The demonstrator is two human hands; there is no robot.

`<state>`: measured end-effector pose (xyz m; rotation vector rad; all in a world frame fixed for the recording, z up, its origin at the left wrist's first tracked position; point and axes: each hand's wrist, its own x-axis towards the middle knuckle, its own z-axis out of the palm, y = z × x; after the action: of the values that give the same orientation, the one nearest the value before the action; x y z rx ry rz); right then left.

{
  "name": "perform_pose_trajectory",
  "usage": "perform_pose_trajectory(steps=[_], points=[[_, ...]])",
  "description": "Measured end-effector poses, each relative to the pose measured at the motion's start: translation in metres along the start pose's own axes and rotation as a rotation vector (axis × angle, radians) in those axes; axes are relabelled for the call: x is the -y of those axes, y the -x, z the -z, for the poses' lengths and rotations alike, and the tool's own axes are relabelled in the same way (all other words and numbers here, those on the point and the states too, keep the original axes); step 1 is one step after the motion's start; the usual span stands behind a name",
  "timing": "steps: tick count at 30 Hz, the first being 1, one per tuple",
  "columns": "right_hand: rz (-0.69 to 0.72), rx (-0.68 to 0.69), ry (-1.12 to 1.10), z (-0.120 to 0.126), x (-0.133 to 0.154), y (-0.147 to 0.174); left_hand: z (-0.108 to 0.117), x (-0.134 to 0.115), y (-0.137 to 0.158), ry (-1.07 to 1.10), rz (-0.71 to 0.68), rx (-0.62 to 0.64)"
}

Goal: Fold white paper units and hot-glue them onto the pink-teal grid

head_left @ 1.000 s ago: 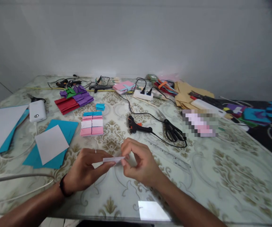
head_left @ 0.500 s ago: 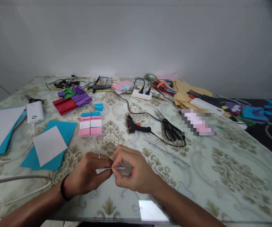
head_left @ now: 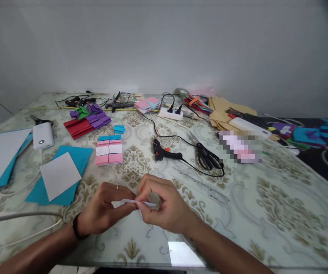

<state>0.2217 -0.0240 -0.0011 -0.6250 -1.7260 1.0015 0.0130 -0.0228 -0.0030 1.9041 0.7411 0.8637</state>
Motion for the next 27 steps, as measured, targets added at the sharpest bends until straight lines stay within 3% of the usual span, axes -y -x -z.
perform_pose_trajectory(steps=[5,10,19,27], points=[[0.001,-0.007,0.024,0.002,-0.001,0.000,0.004,-0.001,-0.003,0.008,0.011,0.006],[-0.028,0.053,0.051,0.000,-0.006,0.001,0.002,-0.001,-0.005,-0.171,-0.034,0.054],[-0.004,0.015,0.037,0.002,-0.005,-0.001,0.004,-0.006,-0.003,-0.193,-0.156,-0.026],[0.001,0.001,0.047,0.007,-0.012,-0.001,0.007,-0.007,-0.006,-0.114,-0.047,-0.012]])
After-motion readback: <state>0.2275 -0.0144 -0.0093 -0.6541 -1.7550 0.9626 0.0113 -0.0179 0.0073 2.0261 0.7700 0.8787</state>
